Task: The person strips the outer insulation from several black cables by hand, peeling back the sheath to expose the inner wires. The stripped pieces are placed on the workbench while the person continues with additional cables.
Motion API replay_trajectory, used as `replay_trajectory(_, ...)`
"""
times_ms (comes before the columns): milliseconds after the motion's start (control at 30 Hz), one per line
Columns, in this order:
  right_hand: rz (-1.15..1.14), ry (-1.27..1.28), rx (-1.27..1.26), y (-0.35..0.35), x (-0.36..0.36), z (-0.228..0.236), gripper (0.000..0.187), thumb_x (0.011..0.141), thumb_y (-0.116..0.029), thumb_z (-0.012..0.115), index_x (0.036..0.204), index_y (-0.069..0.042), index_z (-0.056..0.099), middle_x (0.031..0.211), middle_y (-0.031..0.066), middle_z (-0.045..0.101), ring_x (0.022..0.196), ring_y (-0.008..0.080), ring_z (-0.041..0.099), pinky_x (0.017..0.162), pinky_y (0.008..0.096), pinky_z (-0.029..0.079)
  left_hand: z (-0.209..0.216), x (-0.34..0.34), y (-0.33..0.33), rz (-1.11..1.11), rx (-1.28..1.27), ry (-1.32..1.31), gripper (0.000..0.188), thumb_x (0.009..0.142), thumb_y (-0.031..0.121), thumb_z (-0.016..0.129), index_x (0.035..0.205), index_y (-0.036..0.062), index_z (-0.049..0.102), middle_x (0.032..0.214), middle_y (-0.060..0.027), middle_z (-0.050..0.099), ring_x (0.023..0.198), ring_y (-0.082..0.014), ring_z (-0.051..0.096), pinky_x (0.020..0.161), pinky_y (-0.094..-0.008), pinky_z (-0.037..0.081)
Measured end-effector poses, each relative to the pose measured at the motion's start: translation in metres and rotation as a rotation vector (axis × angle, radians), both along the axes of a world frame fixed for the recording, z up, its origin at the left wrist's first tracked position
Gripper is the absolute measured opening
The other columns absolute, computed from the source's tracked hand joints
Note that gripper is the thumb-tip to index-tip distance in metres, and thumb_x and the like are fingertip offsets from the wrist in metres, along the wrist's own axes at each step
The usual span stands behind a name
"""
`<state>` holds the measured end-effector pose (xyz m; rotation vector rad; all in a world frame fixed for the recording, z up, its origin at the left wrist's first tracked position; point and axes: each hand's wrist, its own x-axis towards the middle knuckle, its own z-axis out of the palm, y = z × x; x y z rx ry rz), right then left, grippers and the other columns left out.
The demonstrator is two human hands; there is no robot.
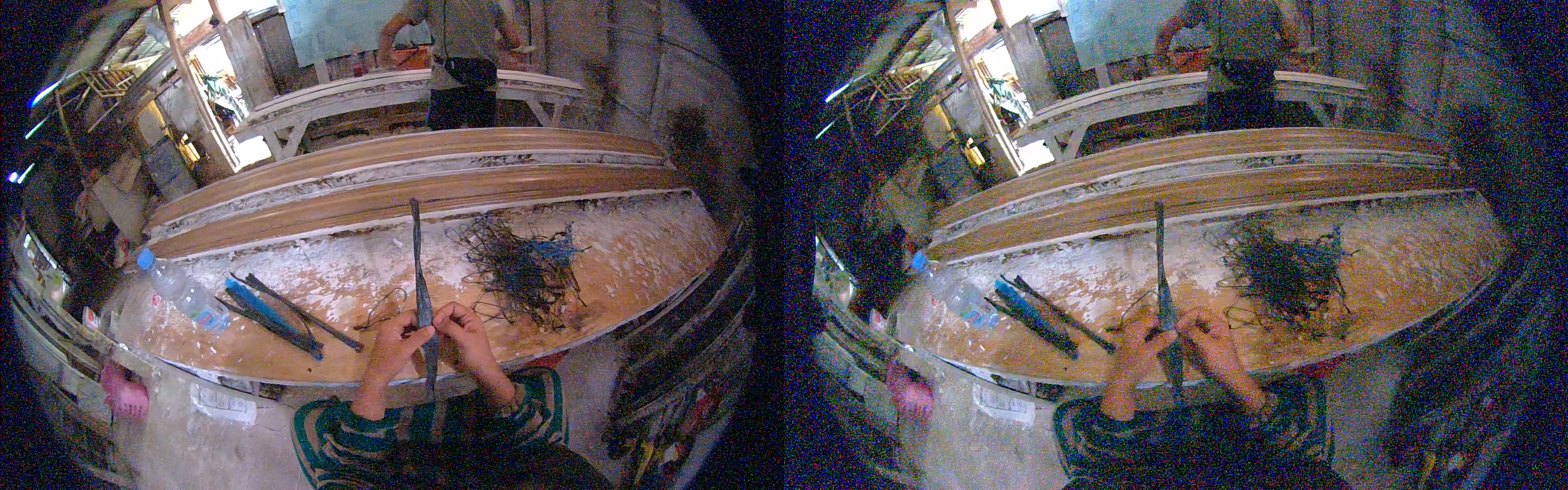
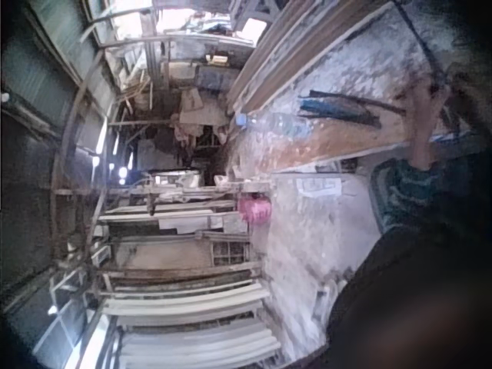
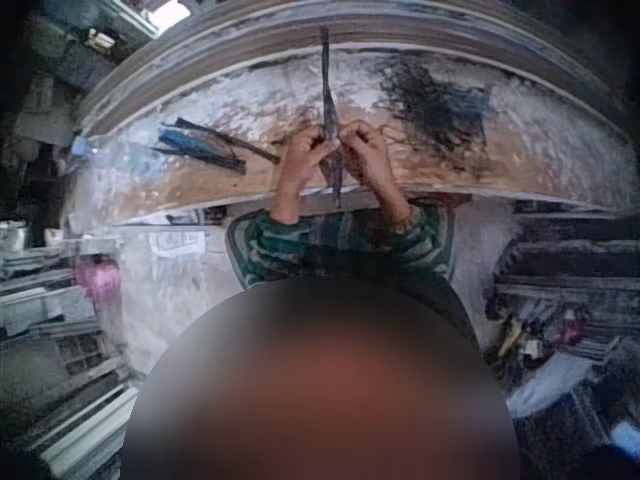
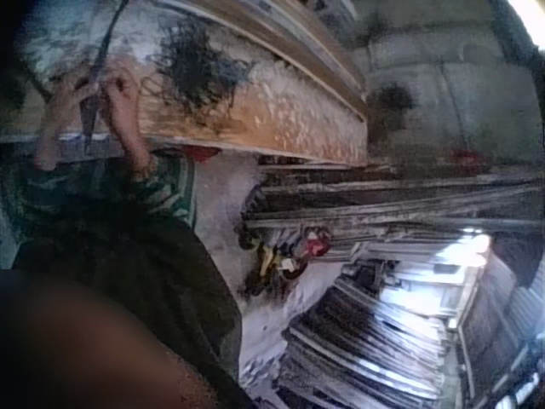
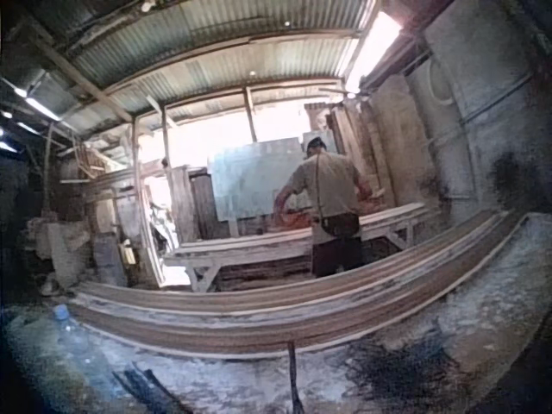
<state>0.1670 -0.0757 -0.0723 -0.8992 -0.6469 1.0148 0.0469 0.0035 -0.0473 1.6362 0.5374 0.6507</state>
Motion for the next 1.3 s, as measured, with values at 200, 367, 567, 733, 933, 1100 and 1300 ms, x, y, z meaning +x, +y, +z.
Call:
replay_trajectory(200,-0.050,-0.127,0.038,0.001,0.001,0.001,0.007,0.082,-0.013,0.056,0.080,-0.007,0.055,0.069,-0.0011,0.053,0.061,0.0075,0.047,0.052,0.0202,0.038,0.006,-0.001,-0.003,-0.018,0.007,-0.007,0.011,0.076,0.012,0.063,0.079,0.0026,0.059,0.073,0.0012,0.057,0.067,-0.0067,0.050,0.060,-0.0230,0.041)
replay_trajectory(367,-0.067,-0.136,-0.028,-0.003,-0.003,0.014,0.007,0.080,-0.008,0.058,0.077,-0.003,0.053,0.073,0.0014,0.057,0.065,0.0072,0.051,0.059,0.0215,0.042,0.022,-0.005,-0.007,-0.065,0.159,0.272,0.011,0.075,0.012,0.064,0.077,0.0023,0.059,0.072,0.0017,0.058,0.066,-0.0067,0.050,0.061,-0.0229,0.041)
replay_trajectory(567,-0.022,-0.182,-0.019,-0.004,0.000,0.014,0.009,0.080,-0.008,0.059,0.075,-0.004,0.053,0.070,0.0008,0.057,0.063,0.0073,0.051,0.057,0.0221,0.042,0.008,-0.002,-0.004,-0.135,-0.005,0.075,0.014,0.079,0.017,0.061,0.076,0.0028,0.059,0.067,0.0013,0.056,0.059,-0.0060,0.050,0.053,-0.0209,0.041)
replay_trajectory(733,-0.048,-0.183,-0.059,-0.002,0.002,0.010,0.010,0.080,-0.008,0.059,0.075,-0.006,0.051,0.071,0.0008,0.056,0.062,0.0073,0.050,0.055,0.0222,0.041,0.000,-0.003,-0.001,-0.117,0.005,0.021,0.015,0.081,0.018,0.059,0.078,0.0031,0.059,0.066,0.0021,0.056,0.057,-0.0051,0.050,0.051,-0.0201,0.041)
replay_trajectory(933,-0.175,-0.351,-0.198,0.001,0.001,0.004,0.013,0.079,-0.007,0.060,0.073,-0.007,0.048,0.071,-0.0007,0.054,0.064,0.0072,0.049,0.059,0.0214,0.041,0.008,0.004,-0.009,0.086,0.066,-0.154,0.015,0.081,0.017,0.058,0.084,0.0023,0.060,0.069,0.0007,0.058,0.062,-0.0064,0.053,0.055,-0.0207,0.043)
replay_trajectory(1100,0.026,-0.432,-0.043,-0.001,0.001,0.001,0.013,0.077,-0.003,0.060,0.072,-0.006,0.048,0.074,-0.0004,0.054,0.066,0.0067,0.050,0.059,0.0210,0.041,0.013,0.001,-0.005,0.108,0.077,-0.169,0.017,0.079,0.017,0.061,0.087,0.0022,0.061,0.071,-0.0004,0.059,0.065,-0.0081,0.054,0.060,-0.0222,0.044)
replay_trajectory(1300,0.097,-0.457,-0.195,-0.005,0.000,0.002,0.008,0.073,-0.010,0.061,0.076,-0.006,0.056,0.075,0.0019,0.058,0.072,0.0107,0.054,0.065,0.0263,0.045,0.009,-0.001,0.001,0.052,0.194,-0.040,0.015,0.078,0.017,0.063,0.082,0.0036,0.060,0.070,0.0002,0.059,0.063,-0.0068,0.052,0.058,-0.0211,0.042)
